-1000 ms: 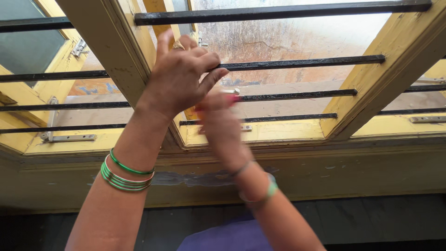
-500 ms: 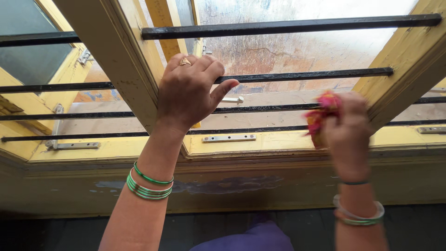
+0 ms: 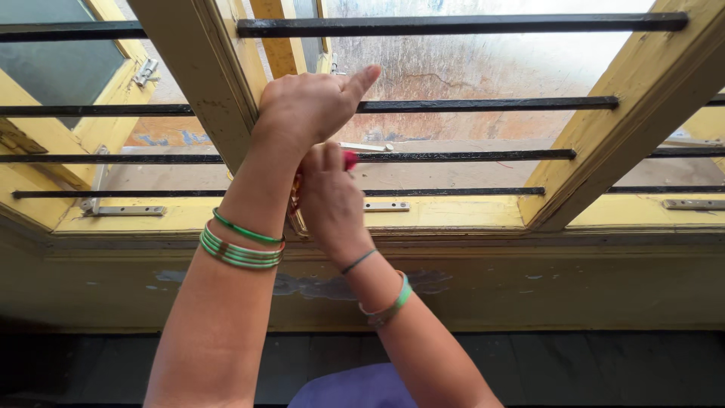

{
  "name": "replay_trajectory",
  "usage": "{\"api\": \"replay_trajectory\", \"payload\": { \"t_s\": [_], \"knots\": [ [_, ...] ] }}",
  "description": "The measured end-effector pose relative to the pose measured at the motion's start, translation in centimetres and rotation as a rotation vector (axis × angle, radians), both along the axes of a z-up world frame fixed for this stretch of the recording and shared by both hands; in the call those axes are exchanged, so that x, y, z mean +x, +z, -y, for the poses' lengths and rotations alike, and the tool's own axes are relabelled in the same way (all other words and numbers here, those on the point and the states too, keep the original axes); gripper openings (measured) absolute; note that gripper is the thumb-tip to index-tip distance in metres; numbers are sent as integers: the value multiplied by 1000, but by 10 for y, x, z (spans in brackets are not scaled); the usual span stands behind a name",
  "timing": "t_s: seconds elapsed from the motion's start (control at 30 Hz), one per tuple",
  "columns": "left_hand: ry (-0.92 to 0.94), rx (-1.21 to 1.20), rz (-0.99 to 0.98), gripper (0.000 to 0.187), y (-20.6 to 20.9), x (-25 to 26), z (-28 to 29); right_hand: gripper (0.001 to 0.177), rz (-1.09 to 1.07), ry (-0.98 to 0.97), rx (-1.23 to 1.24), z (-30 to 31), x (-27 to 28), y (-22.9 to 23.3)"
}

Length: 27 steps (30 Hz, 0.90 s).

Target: The person wipes the metal bars of a window grill using a colorful cloth by hand.

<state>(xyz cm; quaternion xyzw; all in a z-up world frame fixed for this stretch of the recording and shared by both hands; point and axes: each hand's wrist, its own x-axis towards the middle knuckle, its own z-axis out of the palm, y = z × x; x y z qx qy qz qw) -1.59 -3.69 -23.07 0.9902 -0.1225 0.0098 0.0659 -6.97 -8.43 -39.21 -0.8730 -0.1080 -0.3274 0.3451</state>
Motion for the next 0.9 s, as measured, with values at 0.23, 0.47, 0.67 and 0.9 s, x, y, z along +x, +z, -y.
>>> {"api": "replay_trajectory", "payload": {
  "t_s": [0.23,0.47,0.67,0.9],
  "knots": [
    [-5,11,6,55,4,5,-4,32,-20,108,-36,96,-24,21],
    [6,35,-104,59,9,1,1,27,176,-399,-197,255,-48,19],
    [44,-84,-121,62,11,9,7,37,196,-404,-225,184,-3,-24],
    [55,-71,-66,53,16,0,5,36,10,-31,-150,-14,-2,11]
  ]
}}
